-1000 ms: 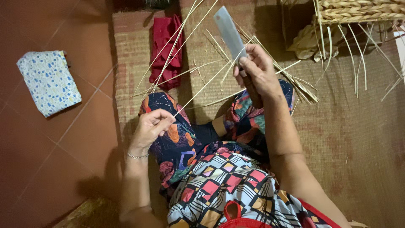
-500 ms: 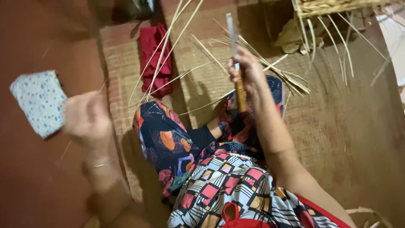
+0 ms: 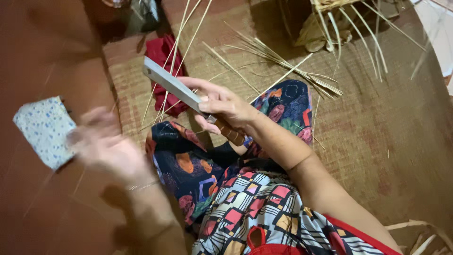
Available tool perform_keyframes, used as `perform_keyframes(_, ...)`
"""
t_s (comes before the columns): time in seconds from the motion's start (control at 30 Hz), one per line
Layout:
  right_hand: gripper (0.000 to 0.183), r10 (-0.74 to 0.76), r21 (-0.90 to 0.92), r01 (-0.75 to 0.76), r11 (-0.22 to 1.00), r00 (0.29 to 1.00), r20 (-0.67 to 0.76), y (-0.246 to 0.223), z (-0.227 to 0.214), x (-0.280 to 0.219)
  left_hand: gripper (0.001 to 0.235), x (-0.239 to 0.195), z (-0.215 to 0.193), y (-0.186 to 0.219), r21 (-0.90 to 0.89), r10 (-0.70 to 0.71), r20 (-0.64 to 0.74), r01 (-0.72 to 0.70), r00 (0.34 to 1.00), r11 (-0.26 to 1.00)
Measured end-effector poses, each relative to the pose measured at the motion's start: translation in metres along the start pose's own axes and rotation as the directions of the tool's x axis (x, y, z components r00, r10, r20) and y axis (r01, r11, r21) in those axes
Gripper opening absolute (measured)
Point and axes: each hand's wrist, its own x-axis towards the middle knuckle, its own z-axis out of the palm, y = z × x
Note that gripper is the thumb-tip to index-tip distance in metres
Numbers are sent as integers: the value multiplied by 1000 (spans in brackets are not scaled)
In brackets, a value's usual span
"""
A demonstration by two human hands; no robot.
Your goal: The person sits on a mat and uses a large knife to shave thin strips of bamboo. They hold the bamboo in their left hand and scrape the blade along its length to smooth it and remove the outer layer, occasionally adjusting their grip.
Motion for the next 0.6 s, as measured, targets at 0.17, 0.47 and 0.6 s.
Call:
perform_keyframes(0.17,70,62,-27,-65,998,993,-96,8,4,9,20,-43,10,-58,-335,-359,16,344,933,877)
perform_keyframes(0.47,49,69,-105,-100,989,961,-268,21,-11,9,19,-50,14,-35,-300,-704,373,796,605,525)
perform_keyframes(0.6,48,115,-117,-153,981,952,-285,25,-10,11,9,-56,42,17,449,-252,337,80,907,890)
